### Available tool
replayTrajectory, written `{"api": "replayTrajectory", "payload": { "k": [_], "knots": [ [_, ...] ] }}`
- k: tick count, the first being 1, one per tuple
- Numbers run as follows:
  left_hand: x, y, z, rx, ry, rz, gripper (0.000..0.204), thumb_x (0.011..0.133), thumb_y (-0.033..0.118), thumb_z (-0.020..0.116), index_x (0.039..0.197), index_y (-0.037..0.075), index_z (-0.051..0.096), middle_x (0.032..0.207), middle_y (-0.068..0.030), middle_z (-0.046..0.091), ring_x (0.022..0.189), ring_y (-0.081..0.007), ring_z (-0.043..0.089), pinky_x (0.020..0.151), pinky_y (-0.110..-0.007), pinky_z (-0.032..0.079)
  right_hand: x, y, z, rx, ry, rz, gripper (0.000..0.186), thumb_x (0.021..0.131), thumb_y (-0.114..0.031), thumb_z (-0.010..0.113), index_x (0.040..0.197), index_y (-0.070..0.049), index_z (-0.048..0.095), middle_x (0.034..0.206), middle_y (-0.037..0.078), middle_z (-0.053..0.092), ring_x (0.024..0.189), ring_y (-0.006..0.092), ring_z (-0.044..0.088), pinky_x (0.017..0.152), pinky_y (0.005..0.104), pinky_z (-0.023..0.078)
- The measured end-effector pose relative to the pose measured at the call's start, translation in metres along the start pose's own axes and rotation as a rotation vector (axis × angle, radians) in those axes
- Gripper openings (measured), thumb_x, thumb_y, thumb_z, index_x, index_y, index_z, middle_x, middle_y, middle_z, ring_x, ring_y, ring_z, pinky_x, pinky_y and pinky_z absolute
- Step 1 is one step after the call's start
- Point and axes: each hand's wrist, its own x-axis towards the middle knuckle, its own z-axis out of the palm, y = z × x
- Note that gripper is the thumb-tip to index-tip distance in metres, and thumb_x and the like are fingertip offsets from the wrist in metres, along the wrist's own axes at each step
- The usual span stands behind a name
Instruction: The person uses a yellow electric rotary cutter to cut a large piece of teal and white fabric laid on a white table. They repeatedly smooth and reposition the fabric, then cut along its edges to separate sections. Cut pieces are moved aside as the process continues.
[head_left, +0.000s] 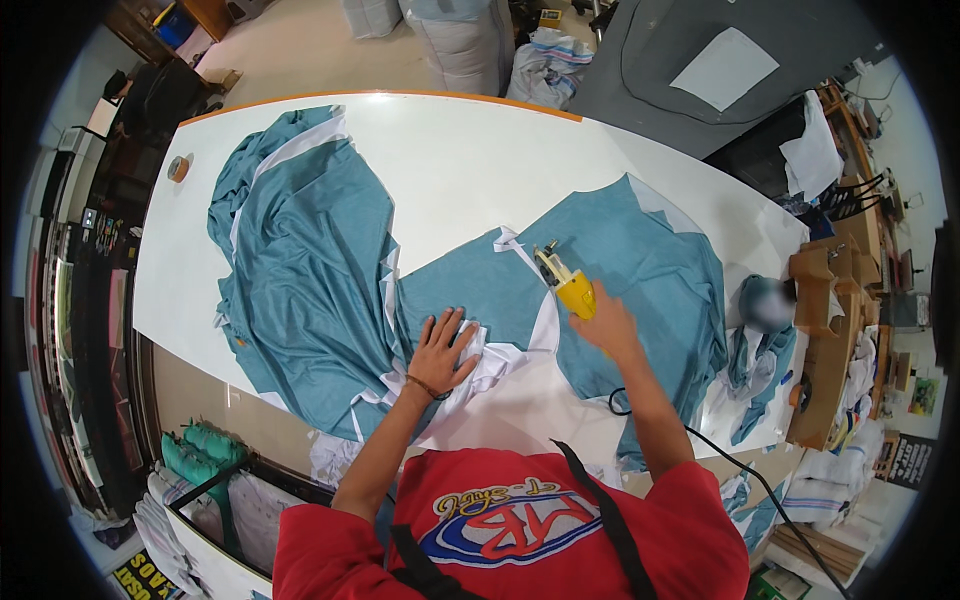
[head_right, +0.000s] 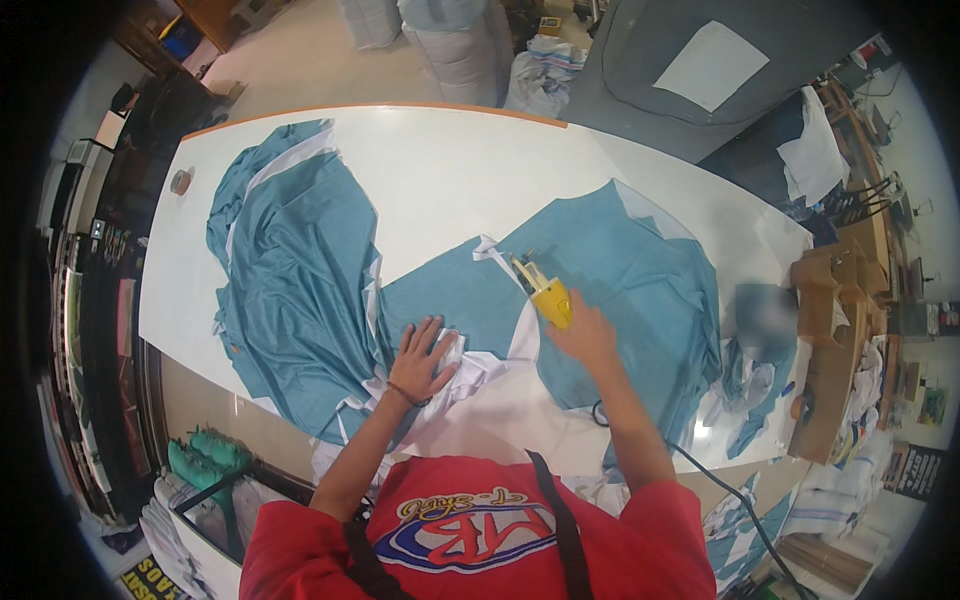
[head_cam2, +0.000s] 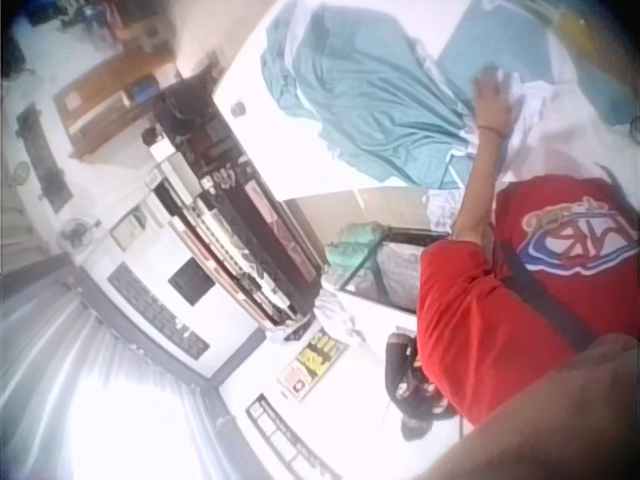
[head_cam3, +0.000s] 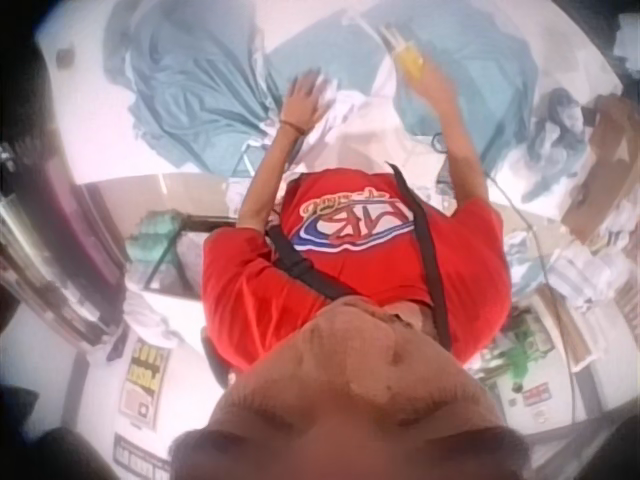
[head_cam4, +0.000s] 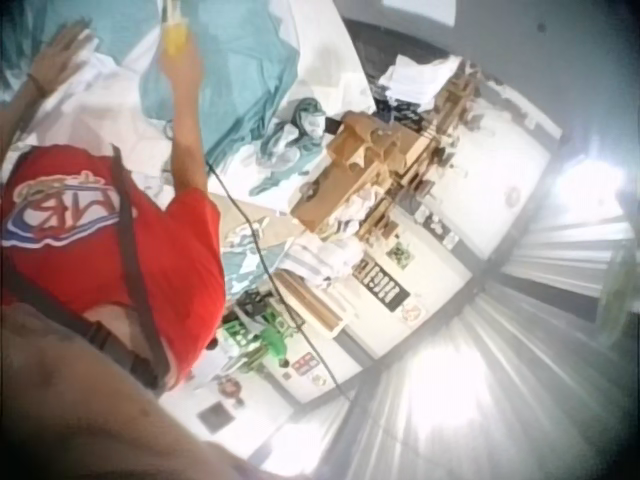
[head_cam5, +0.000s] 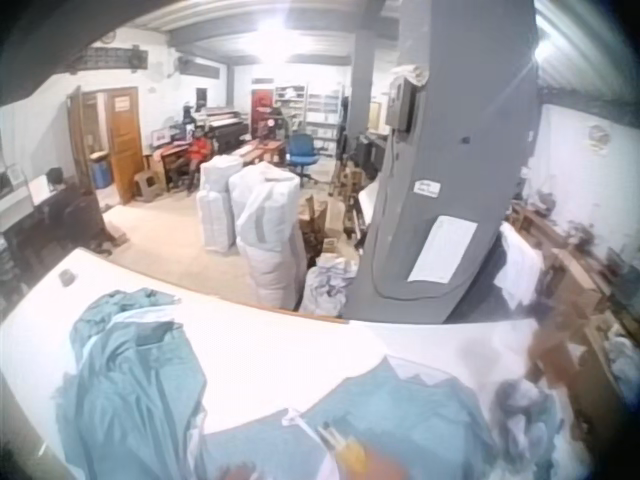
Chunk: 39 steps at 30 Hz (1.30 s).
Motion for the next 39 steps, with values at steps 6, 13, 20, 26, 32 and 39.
{"api": "replayTrajectory", "payload": {
  "k": [6,13,20,26,32,39],
  "knots": [
    [0.001,0.0,0.0,-0.033,0.018,-0.005,0.062,0.093,0.041,0.067,0.148,0.016,0.055,0.16,-0.019,0.041,0.149,-0.0388,0.036,0.122,-0.058,0.024,0.029,-0.02,-0.008,0.012,-0.024,-0.046,0.075,0.078,-0.037,0.074,0.142,-0.011,0.047,0.107,0.026,0.07,0.102,0.0476,0.068,0.086,0.0558,0.055],
    [0.001,0.0,-0.001,-0.026,0.02,-0.002,0.061,0.093,0.041,0.066,0.148,0.015,0.055,0.16,-0.0191,0.041,0.149,-0.038,0.037,0.122,-0.058,0.025,0.05,-0.045,-0.017,-0.027,-0.057,-0.052,0.073,0.078,-0.037,0.075,0.14,-0.011,0.048,0.109,0.024,0.071,0.103,0.0457,0.068,0.087,0.0543,0.055],
    [-0.001,-0.001,-0.001,-0.04,0.024,-0.004,0.061,0.094,0.042,0.065,0.148,0.015,0.055,0.16,-0.0187,0.042,0.149,-0.0379,0.037,0.122,-0.057,0.025,0.06,-0.059,-0.02,-0.028,-0.08,-0.067,0.074,0.078,-0.039,0.075,0.139,-0.008,0.049,0.11,0.024,0.072,0.104,0.0445,0.069,0.088,0.0535,0.055],
    [-0.001,-0.006,0.002,-0.049,0.06,-0.027,0.064,0.094,0.041,0.065,0.151,0.015,0.052,0.16,-0.0188,0.041,0.15,-0.038,0.036,0.123,-0.057,0.024,0.028,-0.008,0.005,0.213,0.137,-0.225,0.063,0.078,-0.036,0.08,0.127,-0.004,0.059,0.108,0.025,0.071,0.097,0.0447,0.069,0.086,0.0524,0.055],
    [0.006,-0.045,-0.01,0.001,0.116,-0.195,0.066,0.094,0.039,0.065,0.154,0.014,0.049,0.163,-0.0199,0.036,0.151,-0.0398,0.033,0.122,-0.058,0.023,-0.095,0.033,-0.024,0.636,-0.077,0.226,0.049,0.079,-0.031,0.081,0.113,0.0,0.064,0.1,0.017,0.069,0.083,0.0289,0.07,0.075,0.042,0.055],
    [0.096,-0.067,-0.043,0.442,-0.168,-0.825,0.077,0.09,0.047,0.065,0.148,-0.001,0.048,0.156,-0.0238,0.044,0.142,-0.0413,0.042,0.12,-0.056,0.026,-0.239,0.111,-0.01,1.092,0.212,0.474,0.042,0.081,-0.021,0.079,0.113,0.001,0.062,0.09,0.01,0.066,0.07,0.0204,0.068,0.063,0.0348,0.056]
  ]
}}
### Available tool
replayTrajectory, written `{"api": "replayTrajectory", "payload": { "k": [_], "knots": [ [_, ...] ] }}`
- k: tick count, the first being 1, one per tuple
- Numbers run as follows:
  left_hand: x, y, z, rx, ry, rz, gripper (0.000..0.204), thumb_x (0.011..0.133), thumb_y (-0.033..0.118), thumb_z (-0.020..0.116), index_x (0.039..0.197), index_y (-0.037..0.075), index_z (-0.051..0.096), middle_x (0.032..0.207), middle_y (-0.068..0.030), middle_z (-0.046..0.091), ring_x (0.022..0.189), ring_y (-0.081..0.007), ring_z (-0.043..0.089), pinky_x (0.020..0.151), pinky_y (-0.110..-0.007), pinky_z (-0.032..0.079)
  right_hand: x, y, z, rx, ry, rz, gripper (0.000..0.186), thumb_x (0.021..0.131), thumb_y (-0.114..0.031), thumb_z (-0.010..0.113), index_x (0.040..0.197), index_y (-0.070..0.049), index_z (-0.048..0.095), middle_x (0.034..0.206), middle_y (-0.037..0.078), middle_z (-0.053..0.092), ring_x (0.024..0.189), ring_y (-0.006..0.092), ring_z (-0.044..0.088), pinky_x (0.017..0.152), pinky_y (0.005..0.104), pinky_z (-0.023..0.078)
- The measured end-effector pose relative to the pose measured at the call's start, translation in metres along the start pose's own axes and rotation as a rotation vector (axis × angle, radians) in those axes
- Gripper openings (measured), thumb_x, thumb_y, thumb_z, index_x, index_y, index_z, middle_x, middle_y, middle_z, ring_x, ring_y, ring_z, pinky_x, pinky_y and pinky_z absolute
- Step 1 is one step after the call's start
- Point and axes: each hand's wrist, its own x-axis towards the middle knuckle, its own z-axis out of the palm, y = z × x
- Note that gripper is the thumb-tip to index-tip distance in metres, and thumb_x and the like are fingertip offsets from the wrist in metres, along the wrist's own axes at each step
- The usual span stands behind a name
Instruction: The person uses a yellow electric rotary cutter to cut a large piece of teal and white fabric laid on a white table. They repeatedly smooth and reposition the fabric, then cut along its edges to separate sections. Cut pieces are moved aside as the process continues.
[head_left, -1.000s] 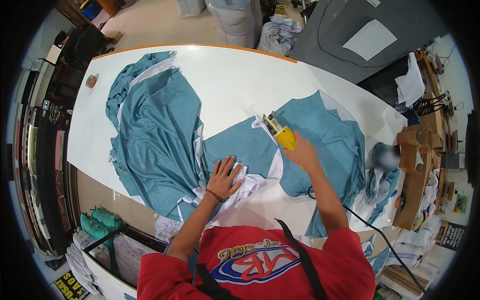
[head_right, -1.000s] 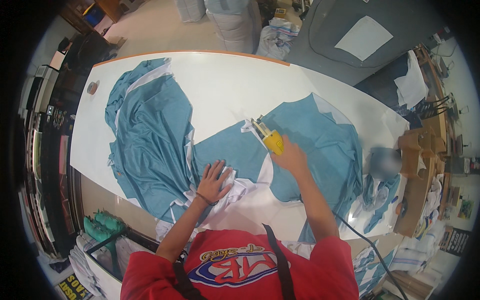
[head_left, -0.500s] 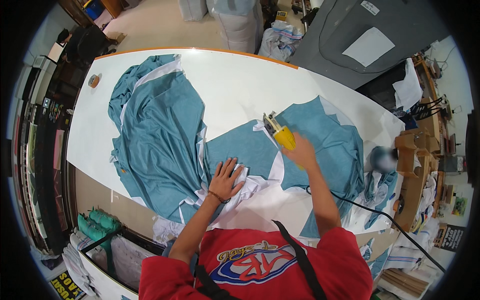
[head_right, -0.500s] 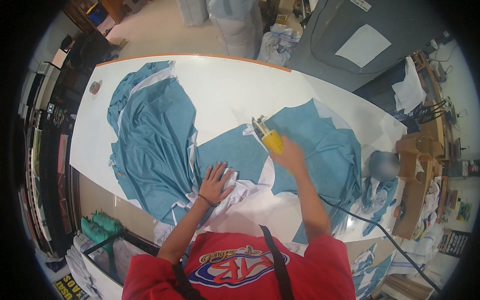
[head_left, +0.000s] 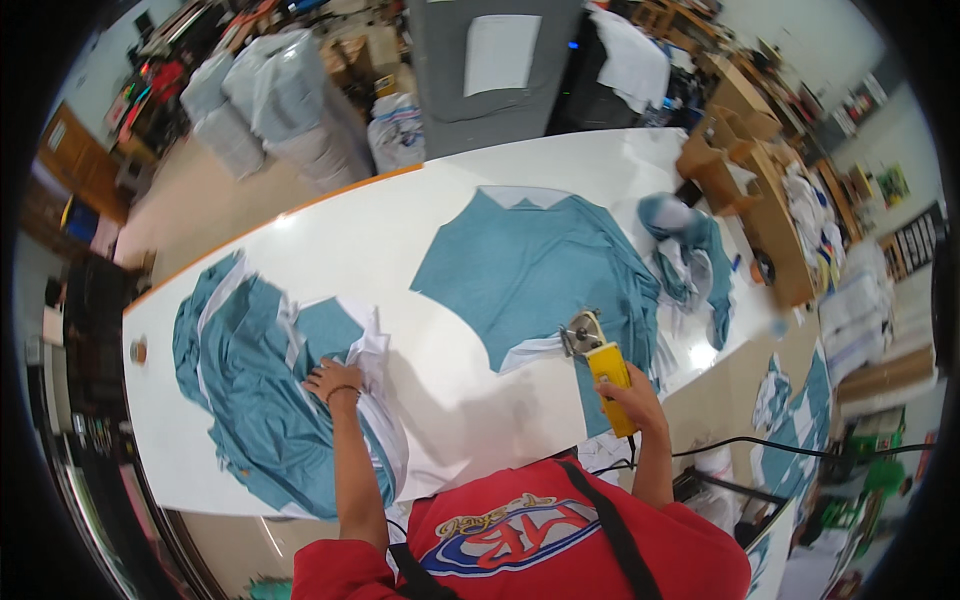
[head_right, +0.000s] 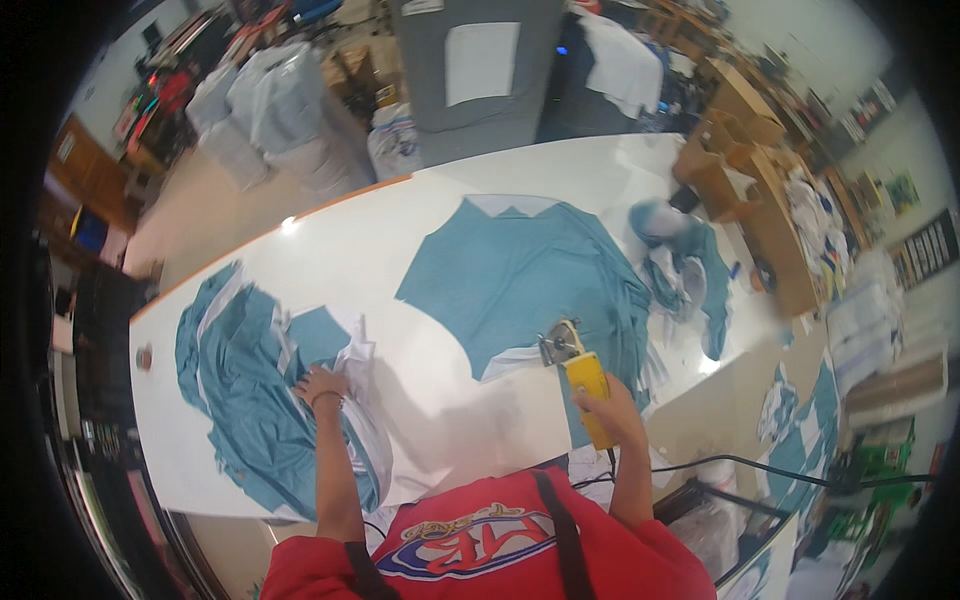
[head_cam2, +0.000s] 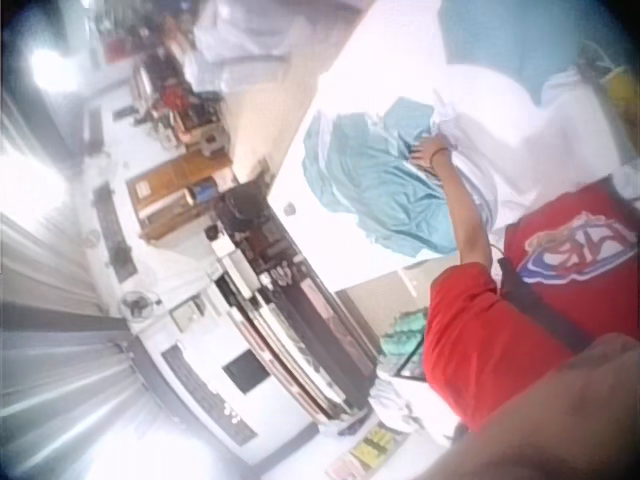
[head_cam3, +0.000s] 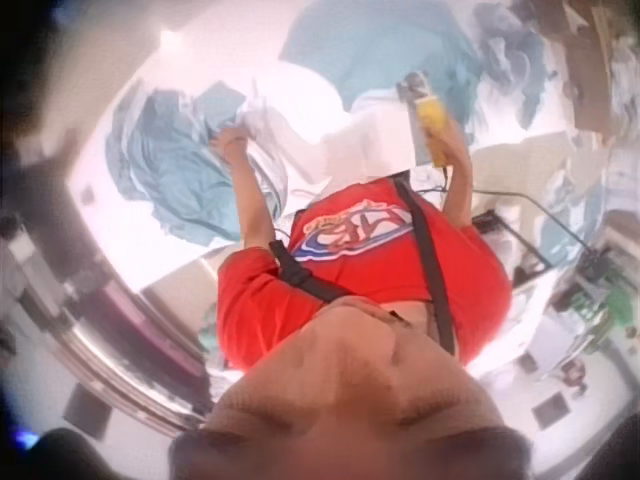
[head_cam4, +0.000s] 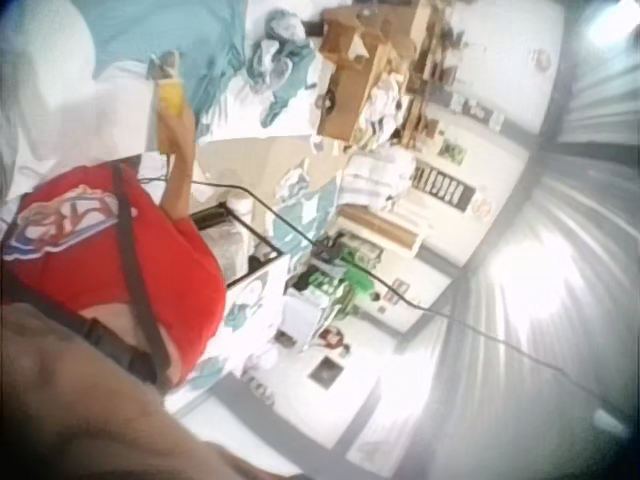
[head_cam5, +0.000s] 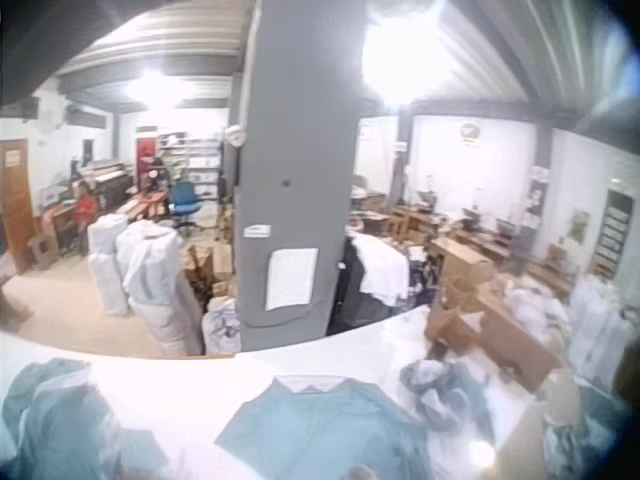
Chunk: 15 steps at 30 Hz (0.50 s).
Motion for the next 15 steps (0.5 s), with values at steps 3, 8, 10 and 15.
{"api": "replayTrajectory", "payload": {
  "k": [3,8,10,15],
  "knots": [
    [0.031,0.055,-0.012,-0.039,0.105,0.195,0.074,0.09,0.047,0.066,0.145,0.0,0.051,0.153,-0.0239,0.048,0.139,-0.0416,0.045,0.119,-0.055,0.029,-0.033,0.024,-0.029,0.091,0.122,0.034,0.041,0.082,-0.017,0.078,0.114,0.002,0.06,0.09,0.01,0.066,0.068,0.0198,0.068,0.062,0.0344,0.057],
    [0.01,0.236,-0.006,-0.327,0.053,1.05,0.075,0.095,0.053,0.063,0.149,0.004,0.049,0.157,-0.0224,0.044,0.144,-0.0425,0.039,0.118,-0.055,0.031,-0.07,0.062,-0.057,0.229,0.247,0.071,0.042,0.082,-0.014,0.077,0.117,0.002,0.059,0.09,0.011,0.066,0.068,0.0197,0.068,0.062,0.0334,0.057],
    [-0.034,0.303,-0.009,-0.322,0.035,1.206,0.075,0.097,0.056,0.059,0.153,0.01,0.045,0.161,-0.0218,0.037,0.149,-0.0423,0.032,0.122,-0.056,0.026,-0.08,0.072,-0.064,0.258,0.291,0.103,0.044,0.081,-0.014,0.078,0.117,0.002,0.06,0.09,0.011,0.066,0.068,0.0198,0.068,0.062,0.0332,0.057],
    [-0.063,0.375,-0.008,-0.166,0.011,1.257,0.082,0.098,0.067,0.049,0.162,0.019,0.033,0.17,-0.0165,0.022,0.157,-0.0421,0.016,0.125,-0.061,0.014,-0.091,0.094,-0.075,0.265,0.354,0.175,0.048,0.08,-0.018,0.082,0.118,0.002,0.06,0.09,0.011,0.067,0.069,0.0198,0.069,0.063,0.0337,0.058]
  ]
}}
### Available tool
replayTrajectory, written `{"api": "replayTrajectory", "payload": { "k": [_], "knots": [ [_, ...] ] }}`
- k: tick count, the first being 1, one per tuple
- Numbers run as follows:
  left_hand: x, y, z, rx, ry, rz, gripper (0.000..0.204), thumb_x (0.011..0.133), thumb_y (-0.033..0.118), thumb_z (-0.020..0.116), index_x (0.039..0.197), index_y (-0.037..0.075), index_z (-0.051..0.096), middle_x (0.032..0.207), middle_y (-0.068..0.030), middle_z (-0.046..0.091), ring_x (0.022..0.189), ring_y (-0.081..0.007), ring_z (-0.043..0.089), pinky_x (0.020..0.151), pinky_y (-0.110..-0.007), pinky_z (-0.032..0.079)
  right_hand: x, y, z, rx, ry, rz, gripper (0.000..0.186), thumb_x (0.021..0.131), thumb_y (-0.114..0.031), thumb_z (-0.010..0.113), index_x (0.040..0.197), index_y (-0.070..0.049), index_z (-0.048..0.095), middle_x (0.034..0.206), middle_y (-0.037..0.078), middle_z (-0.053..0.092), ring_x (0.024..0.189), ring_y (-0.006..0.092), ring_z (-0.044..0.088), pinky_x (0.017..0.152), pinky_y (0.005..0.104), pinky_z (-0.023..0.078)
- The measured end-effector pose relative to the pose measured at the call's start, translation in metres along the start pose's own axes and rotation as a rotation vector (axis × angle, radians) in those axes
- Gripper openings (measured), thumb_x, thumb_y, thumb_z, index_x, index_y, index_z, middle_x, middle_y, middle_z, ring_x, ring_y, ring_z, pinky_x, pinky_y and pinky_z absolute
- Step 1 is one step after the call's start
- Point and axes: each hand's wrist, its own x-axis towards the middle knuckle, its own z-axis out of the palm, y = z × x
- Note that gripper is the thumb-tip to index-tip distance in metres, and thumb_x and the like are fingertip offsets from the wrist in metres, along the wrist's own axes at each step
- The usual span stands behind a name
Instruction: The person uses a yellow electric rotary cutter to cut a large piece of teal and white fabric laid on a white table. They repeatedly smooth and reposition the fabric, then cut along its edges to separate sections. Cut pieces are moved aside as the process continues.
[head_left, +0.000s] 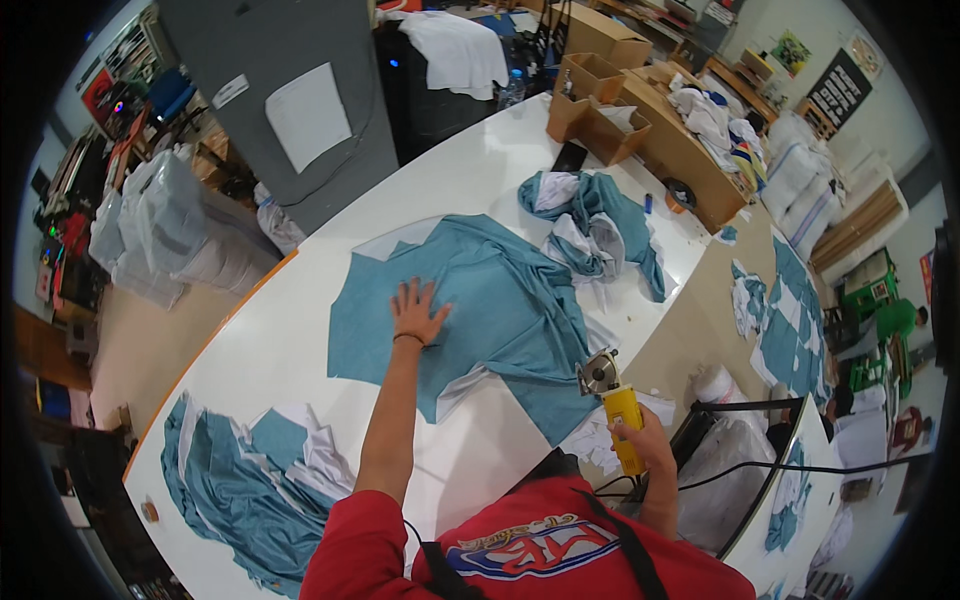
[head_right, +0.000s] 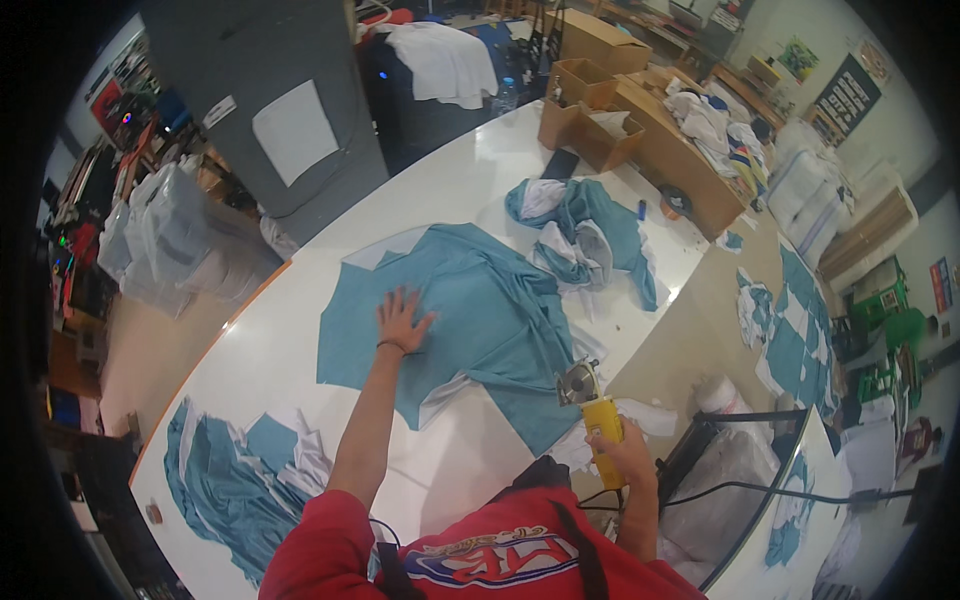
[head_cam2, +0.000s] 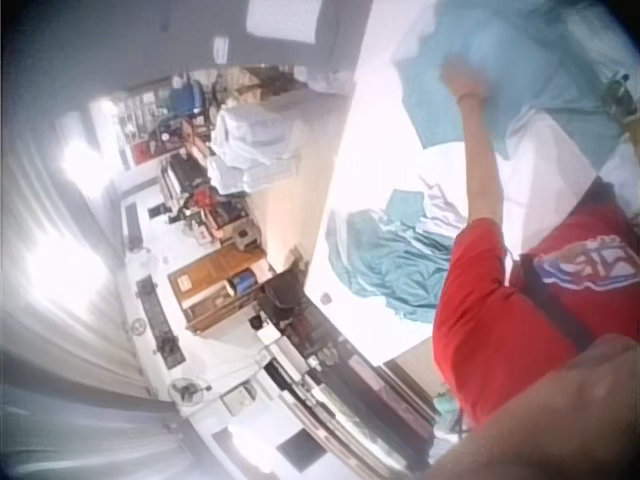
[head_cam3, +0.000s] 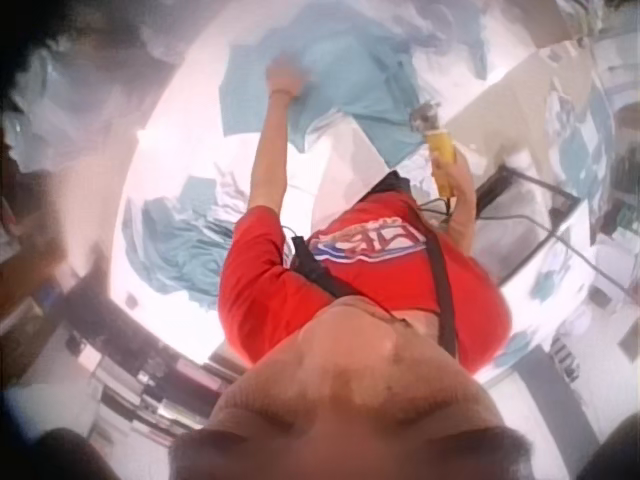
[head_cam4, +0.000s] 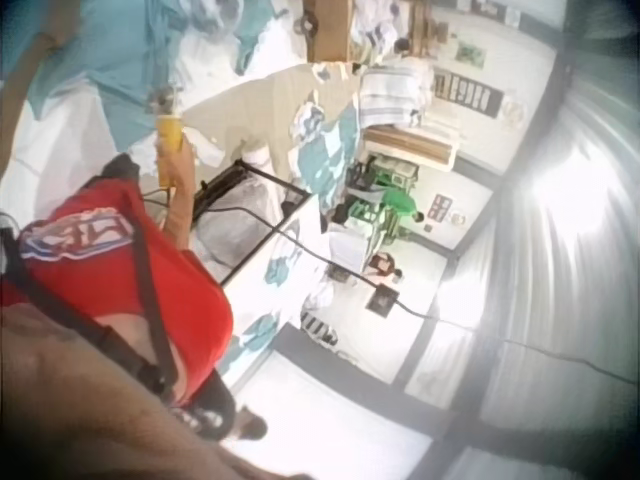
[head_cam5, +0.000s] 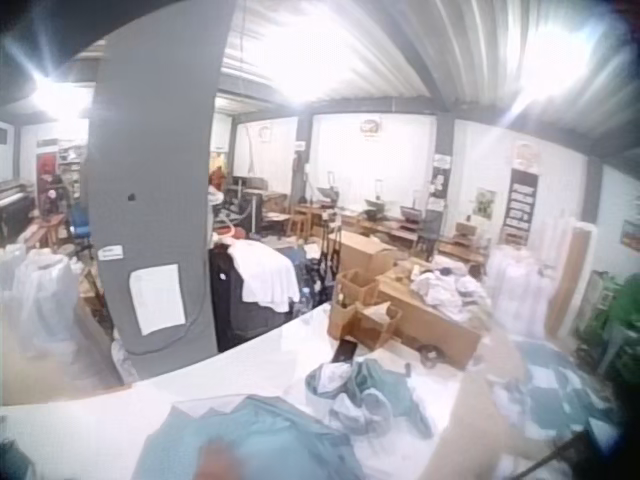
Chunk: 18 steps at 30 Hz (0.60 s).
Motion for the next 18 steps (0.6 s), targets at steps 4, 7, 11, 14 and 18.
{"api": "replayTrajectory", "payload": {
  "k": [4,7,11,14,18],
  "knots": [
    [-0.014,-0.042,-0.005,0.179,0.034,-0.211,0.085,0.095,0.075,0.044,0.163,0.026,0.033,0.173,-0.0112,0.019,0.157,-0.0453,0.012,0.122,-0.069,0.011,0.003,0.003,-0.006,0.005,0.012,0.017,0.05,0.08,-0.021,0.083,0.118,0.002,0.061,0.09,0.01,0.068,0.069,0.0192,0.069,0.063,0.034,0.058],
    [-0.067,-0.124,-0.008,0.185,0.108,-0.481,0.086,0.094,0.076,0.046,0.164,0.028,0.03,0.174,-0.01,0.015,0.157,-0.0463,0.01,0.122,-0.067,0.012,0.024,-0.004,-0.001,-0.053,-0.041,0.001,0.05,0.08,-0.023,0.083,0.117,0.002,0.06,0.09,0.01,0.068,0.069,0.0186,0.069,0.063,0.0337,0.058],
    [-0.183,-0.24,-0.021,0.061,0.175,-0.952,0.088,0.095,0.077,0.043,0.166,0.028,0.025,0.174,-0.0142,0.011,0.155,-0.0529,0.009,0.122,-0.067,0.014,0.051,-0.026,0.02,-0.068,-0.13,-0.037,0.048,0.081,-0.024,0.082,0.115,0.002,0.06,0.088,0.01,0.067,0.07,0.0183,0.069,0.063,0.0337,0.058],
    [-0.236,-0.265,-0.031,0.028,0.183,-1.391,0.091,0.095,0.076,0.044,0.164,0.02,0.029,0.171,-0.0218,0.016,0.152,-0.0557,0.015,0.121,-0.066,0.017,0.073,-0.038,0.042,-0.119,-0.219,-0.072,0.046,0.082,-0.025,0.082,0.113,0.002,0.06,0.088,0.01,0.066,0.071,0.0181,0.069,0.063,0.0337,0.059],
    [-0.237,-0.204,-0.02,0.151,0.35,-0.835,0.084,0.093,0.065,0.06,0.153,0.007,0.048,0.162,-0.0284,0.033,0.148,-0.0548,0.028,0.118,-0.066,0.022,0.094,-0.053,0.078,-0.143,-0.316,-0.095,0.046,0.082,-0.025,0.082,0.113,0.002,0.061,0.089,0.01,0.067,0.072,0.0178,0.069,0.063,0.0332,0.059]
  ]
}}
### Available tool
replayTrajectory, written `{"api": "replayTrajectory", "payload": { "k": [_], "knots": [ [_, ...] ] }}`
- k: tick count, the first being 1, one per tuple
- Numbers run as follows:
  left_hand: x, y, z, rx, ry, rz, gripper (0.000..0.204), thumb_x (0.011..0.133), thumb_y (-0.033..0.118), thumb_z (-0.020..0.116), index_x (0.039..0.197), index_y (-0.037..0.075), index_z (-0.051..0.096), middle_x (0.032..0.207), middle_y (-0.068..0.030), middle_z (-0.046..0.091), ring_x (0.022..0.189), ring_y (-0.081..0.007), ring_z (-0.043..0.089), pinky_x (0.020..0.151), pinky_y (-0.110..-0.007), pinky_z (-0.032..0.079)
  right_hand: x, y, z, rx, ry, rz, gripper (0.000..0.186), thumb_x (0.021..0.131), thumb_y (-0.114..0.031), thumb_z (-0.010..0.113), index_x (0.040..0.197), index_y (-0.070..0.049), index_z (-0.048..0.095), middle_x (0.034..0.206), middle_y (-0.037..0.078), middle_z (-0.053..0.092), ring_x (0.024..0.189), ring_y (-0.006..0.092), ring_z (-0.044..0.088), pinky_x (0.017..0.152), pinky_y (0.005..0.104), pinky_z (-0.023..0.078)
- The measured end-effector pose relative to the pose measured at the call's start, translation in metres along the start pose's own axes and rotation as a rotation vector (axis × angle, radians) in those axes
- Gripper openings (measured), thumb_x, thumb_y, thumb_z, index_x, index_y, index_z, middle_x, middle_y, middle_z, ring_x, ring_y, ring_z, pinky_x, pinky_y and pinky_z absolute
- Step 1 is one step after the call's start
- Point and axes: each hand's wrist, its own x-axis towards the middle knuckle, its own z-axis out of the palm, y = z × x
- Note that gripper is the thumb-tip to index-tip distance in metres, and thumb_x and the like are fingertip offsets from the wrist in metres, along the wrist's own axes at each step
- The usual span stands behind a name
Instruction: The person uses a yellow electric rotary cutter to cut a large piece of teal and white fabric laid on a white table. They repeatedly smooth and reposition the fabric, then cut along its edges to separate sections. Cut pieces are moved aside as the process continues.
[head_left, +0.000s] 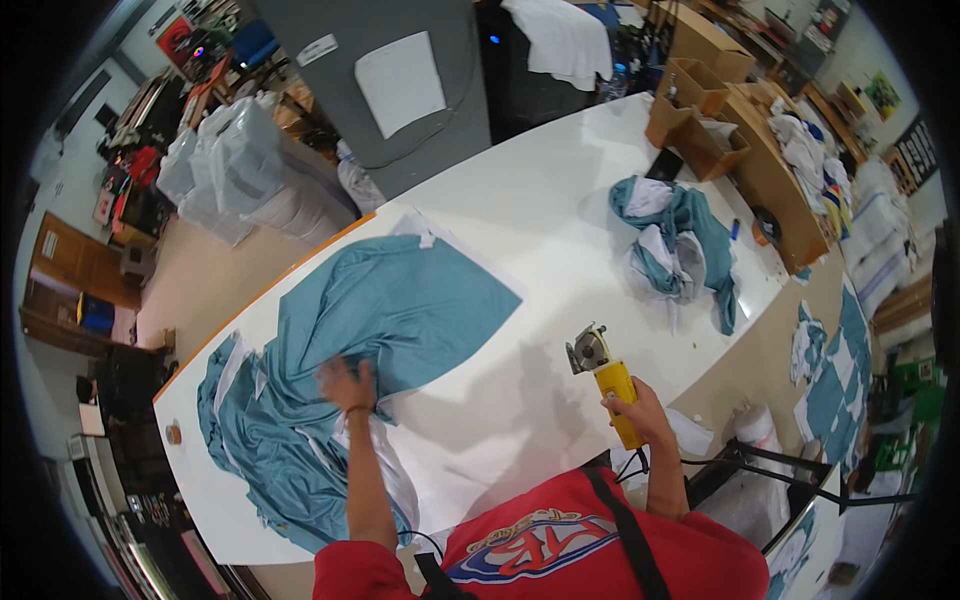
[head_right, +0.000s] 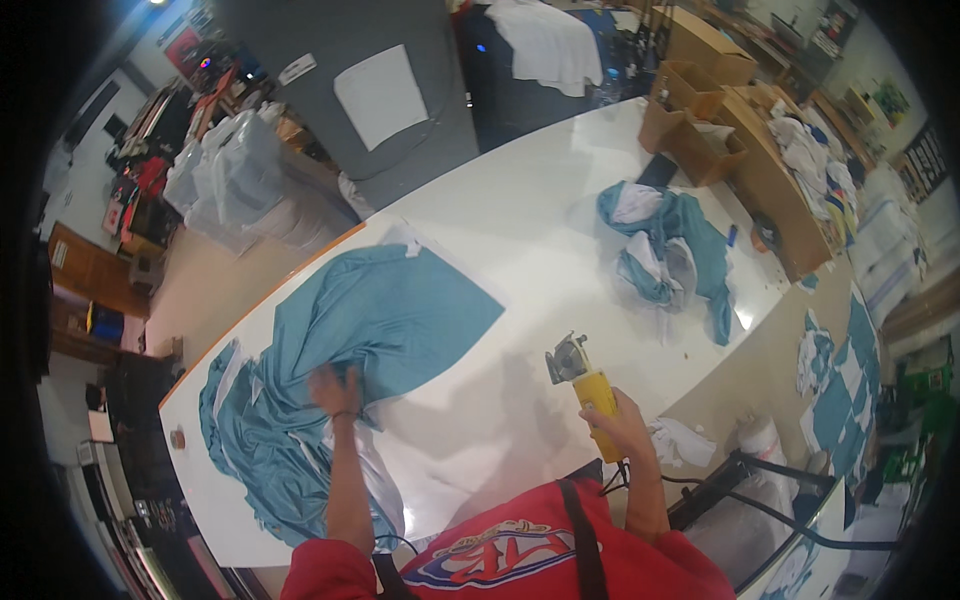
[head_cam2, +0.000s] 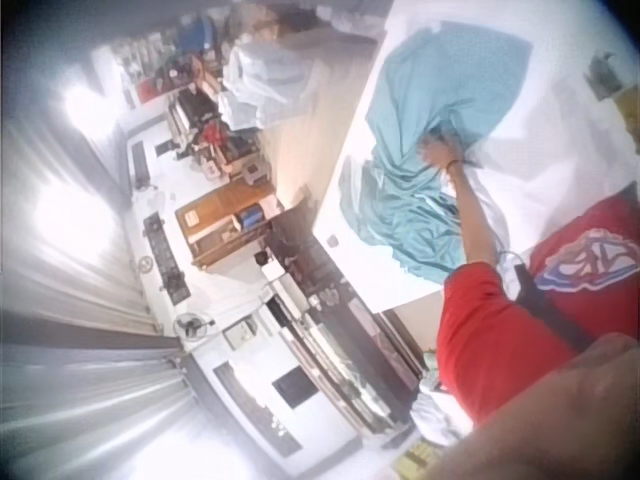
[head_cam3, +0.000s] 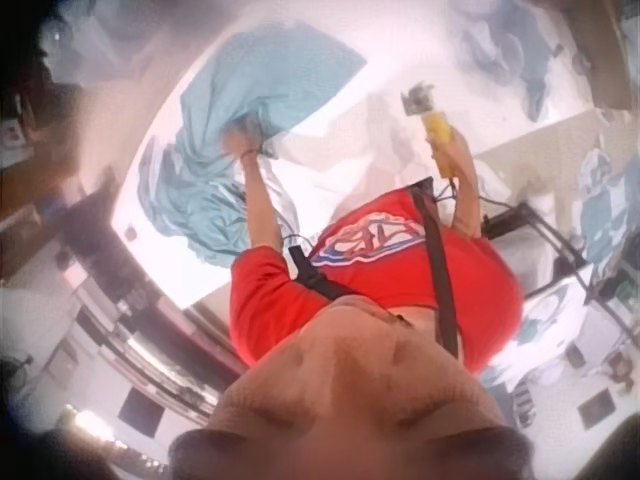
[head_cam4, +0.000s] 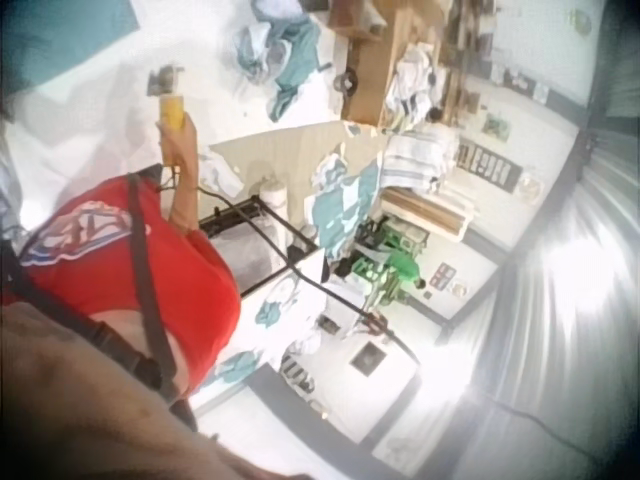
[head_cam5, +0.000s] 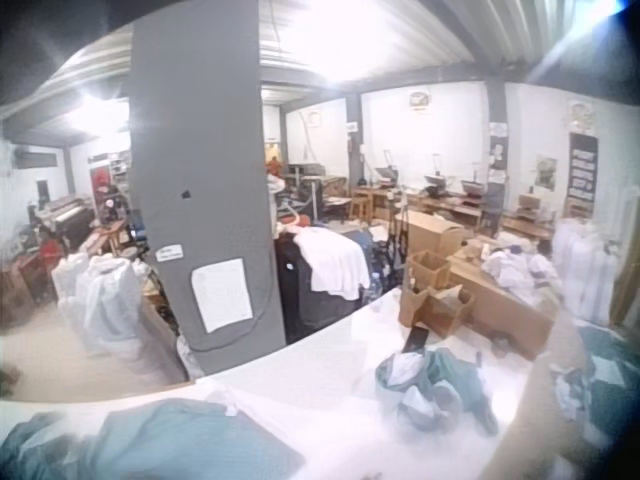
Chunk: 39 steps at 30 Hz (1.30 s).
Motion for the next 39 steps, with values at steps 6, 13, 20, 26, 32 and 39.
{"api": "replayTrajectory", "payload": {
  "k": [6,13,20,26,32,39],
  "knots": [
    [-0.037,0.148,0.018,-0.095,-0.137,0.632,0.076,0.095,0.06,0.06,0.158,0.021,0.043,0.168,-0.0192,0.026,0.155,-0.0482,0.017,0.12,-0.071,0.015,0.026,-0.026,0.041,-0.029,-0.136,-0.046,0.045,0.082,-0.022,0.083,0.113,0.002,0.062,0.091,0.01,0.069,0.073,0.0175,0.069,0.063,0.033,0.059],
    [-0.119,0.164,0.0,0.025,-0.337,0.812,0.086,0.093,0.074,0.05,0.163,0.027,0.033,0.172,-0.0145,0.015,0.157,-0.0467,0.006,0.12,-0.073,0.01,0.007,-0.016,0.038,-0.066,-0.119,-0.035,0.045,0.081,-0.022,0.083,0.113,0.002,0.062,0.09,0.011,0.069,0.071,0.0183,0.069,0.063,0.0331,0.059],
    [-0.208,0.096,-0.045,-0.239,-0.507,1.093,0.066,0.092,0.063,0.062,0.145,0.023,0.058,0.148,-0.0114,0.054,0.128,-0.0414,0.052,0.104,-0.058,0.041,-0.023,0.016,0.012,-0.179,-0.048,0.028,0.047,0.079,-0.026,0.083,0.111,0.002,0.063,0.089,0.012,0.07,0.073,0.0203,0.07,0.066,0.0357,0.058],
    [-0.108,0.137,-0.028,-0.371,-0.266,1.124,0.054,0.096,0.047,0.067,0.137,0.012,0.062,0.136,-0.0151,0.063,0.122,-0.0335,0.06,0.102,-0.048,0.045,-0.035,0.045,-0.001,-0.179,-0.013,0.029,0.049,0.078,-0.03,0.084,0.11,0.001,0.064,0.089,0.012,0.071,0.076,0.0202,0.07,0.07,0.0349,0.057],
    [0.04,0.215,-0.006,-0.303,-0.27,0.813,0.075,0.099,0.058,0.058,0.157,0.014,0.042,0.165,-0.015,0.033,0.153,-0.0359,0.027,0.124,-0.057,0.021,-0.048,0.036,0.004,-0.235,0.038,0.022,0.049,0.078,-0.03,0.085,0.111,0.0,0.064,0.089,0.011,0.072,0.076,0.0196,0.07,0.07,0.0345,0.057],
    [0.129,0.229,0.02,0.009,-0.395,0.534,0.093,0.097,0.077,0.038,0.166,0.017,0.022,0.174,-0.0107,0.01,0.16,-0.0357,0.004,0.127,-0.06,0.005,-0.057,0.041,0.007,-0.207,0.05,0.055,0.057,0.078,-0.038,0.084,0.115,0.002,0.065,0.094,0.016,0.073,0.086,0.0273,0.073,0.077,0.0379,0.056]
  ]
}}
